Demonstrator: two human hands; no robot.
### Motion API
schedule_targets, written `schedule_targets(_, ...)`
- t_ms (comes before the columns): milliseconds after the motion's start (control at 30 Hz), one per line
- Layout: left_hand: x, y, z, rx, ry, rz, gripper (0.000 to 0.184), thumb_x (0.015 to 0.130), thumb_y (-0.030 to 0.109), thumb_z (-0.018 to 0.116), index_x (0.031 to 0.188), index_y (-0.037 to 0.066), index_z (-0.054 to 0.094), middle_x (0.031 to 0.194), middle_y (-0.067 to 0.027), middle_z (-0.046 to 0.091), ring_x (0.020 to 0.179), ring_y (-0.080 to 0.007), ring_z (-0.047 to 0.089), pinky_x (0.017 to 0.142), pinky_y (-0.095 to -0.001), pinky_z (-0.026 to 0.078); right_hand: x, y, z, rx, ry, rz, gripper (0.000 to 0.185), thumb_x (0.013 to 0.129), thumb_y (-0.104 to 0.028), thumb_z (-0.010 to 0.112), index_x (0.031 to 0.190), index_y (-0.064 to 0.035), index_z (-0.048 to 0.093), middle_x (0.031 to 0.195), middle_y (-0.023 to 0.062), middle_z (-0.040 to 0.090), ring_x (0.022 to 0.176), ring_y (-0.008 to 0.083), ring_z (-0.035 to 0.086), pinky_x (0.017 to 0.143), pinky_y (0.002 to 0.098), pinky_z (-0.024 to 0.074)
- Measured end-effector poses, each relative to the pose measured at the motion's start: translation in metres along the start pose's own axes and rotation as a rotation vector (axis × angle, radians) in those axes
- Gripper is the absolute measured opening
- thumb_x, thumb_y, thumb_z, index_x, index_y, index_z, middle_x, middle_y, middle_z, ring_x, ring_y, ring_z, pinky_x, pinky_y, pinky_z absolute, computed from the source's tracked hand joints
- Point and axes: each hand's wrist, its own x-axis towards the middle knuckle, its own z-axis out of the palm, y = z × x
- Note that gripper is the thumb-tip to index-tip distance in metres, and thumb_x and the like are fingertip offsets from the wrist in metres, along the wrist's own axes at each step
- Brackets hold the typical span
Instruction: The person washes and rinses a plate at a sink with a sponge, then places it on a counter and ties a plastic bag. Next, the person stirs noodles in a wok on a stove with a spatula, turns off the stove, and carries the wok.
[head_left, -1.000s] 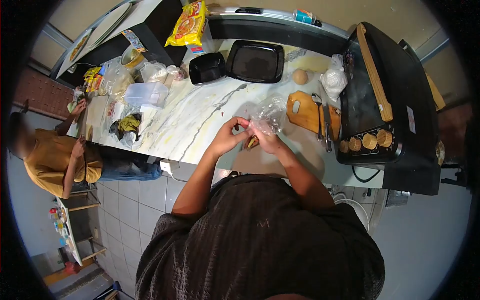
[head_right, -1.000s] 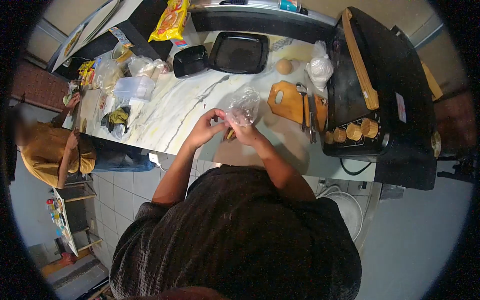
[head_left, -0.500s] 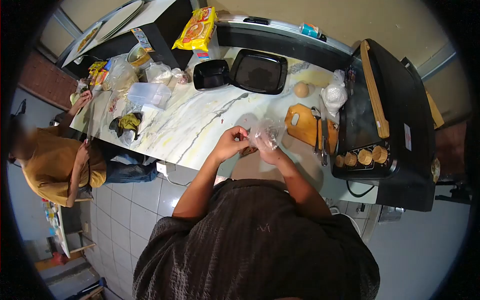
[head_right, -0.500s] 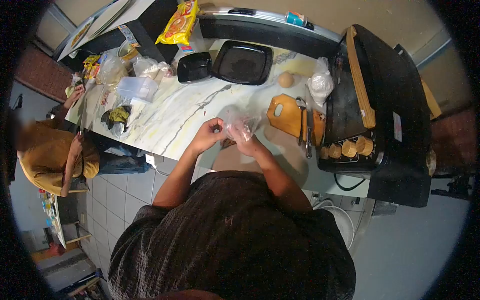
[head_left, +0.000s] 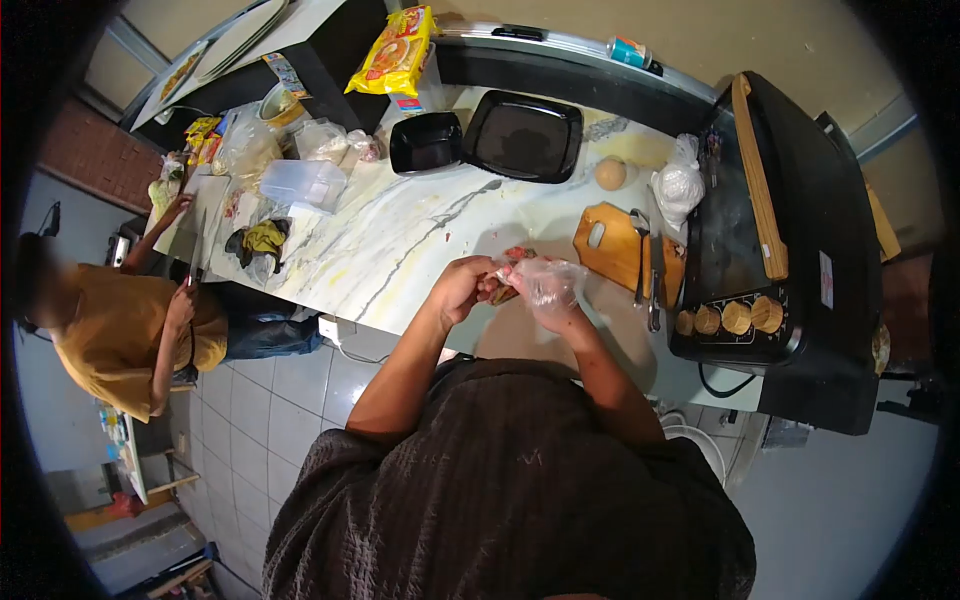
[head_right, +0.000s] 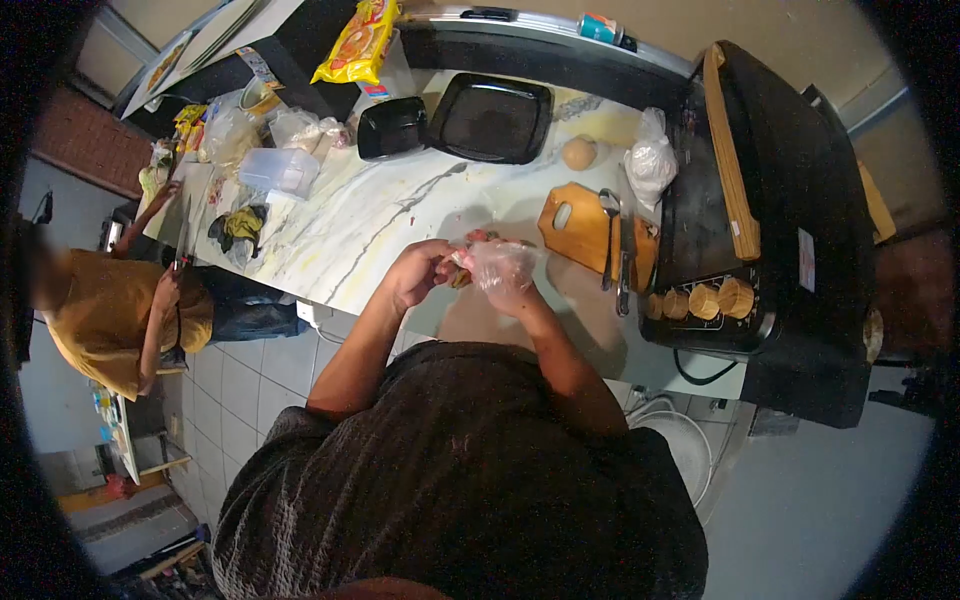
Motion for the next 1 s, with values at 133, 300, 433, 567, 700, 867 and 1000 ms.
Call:
schedule_targets(133,-0.007,0.004,0.019,0.013,0.024,0.101,0.009,0.089,0.017,0.063,0.091,0.009,0.061,0.075,0.0035,0.056,0.061,-0.0058,0.042,0.056,-0.0217,0.030,0.007,-0.018,-0.001,0.641,0.092,0.633,0.017,0.088,-0.012,0.064,0.101,-0.0019,0.066,0.098,0.0080,0.066,0.091,0.0150,0.063,0.077,0.0308,0.0492)
schedule_targets(300,-0.002,-0.012,0.017,0.368,-0.063,0.306,0.010,0.091,0.014,0.062,0.100,0.008,0.062,0.081,0.0043,0.058,0.071,-0.0056,0.049,0.065,-0.0234,0.039,0.006,-0.007,0.016,0.788,0.401,0.893,0.023,0.084,-0.016,0.071,0.097,0.0024,0.067,0.095,0.0087,0.069,0.079,0.0115,0.064,0.071,0.0239,0.0493)
schedule_targets(433,-0.006,-0.005,0.016,0.666,-0.067,0.345,0.011,0.092,0.014,0.062,0.099,0.006,0.064,0.082,0.0038,0.059,0.075,-0.0063,0.051,0.070,-0.0242,0.044,0.007,-0.006,0.026,0.719,0.470,0.939,0.025,0.080,-0.017,0.076,0.090,0.0039,0.067,0.089,0.0077,0.071,0.075,0.0098,0.063,0.068,0.0239,0.0493)
schedule_targets(567,-0.008,0.007,0.014,0.877,-0.108,0.312,0.012,0.091,0.014,0.063,0.100,0.006,0.065,0.082,0.0036,0.061,0.074,-0.0066,0.051,0.071,-0.0233,0.045,0.014,-0.014,0.028,0.856,0.577,0.915,0.020,0.081,-0.014,0.075,0.084,0.0042,0.066,0.083,0.0078,0.070,0.074,0.0086,0.063,0.067,0.0236,0.0490)
schedule_targets(700,-0.010,0.009,0.011,0.795,-0.175,0.350,0.015,0.089,0.012,0.065,0.102,0.006,0.064,0.082,0.0014,0.061,0.074,-0.0080,0.052,0.072,-0.0248,0.045,0.012,-0.007,0.021,0.715,0.402,0.885,0.020,0.084,-0.013,0.072,0.090,0.0036,0.065,0.078,0.0057,0.069,0.071,0.0125,0.063,0.068,0.0252,0.0496)
schedule_targets(867,-0.009,0.016,0.007,0.886,-0.210,0.459,0.023,0.084,0.008,0.068,0.107,0.006,0.063,0.087,-0.0032,0.063,0.079,-0.0127,0.056,0.076,-0.0285,0.047,0.000,0.023,0.015,0.583,0.114,0.351,0.028,0.080,-0.012,0.069,0.108,-0.0050,0.064,0.106,0.0099,0.061,0.098,0.0247,0.060,0.080,0.0342,0.0482)
schedule_targets(1000,-0.013,0.018,0.004,0.909,-0.244,0.475,0.026,0.083,0.008,0.069,0.108,0.006,0.062,0.090,-0.0053,0.064,0.081,-0.0156,0.057,0.077,-0.0299,0.047,0.008,0.013,-0.012,0.257,-0.073,0.200,0.033,0.075,-0.014,0.071,0.107,-0.0070,0.065,0.117,0.0101,0.056,0.107,0.0267,0.056,0.085,0.0376,0.0436)
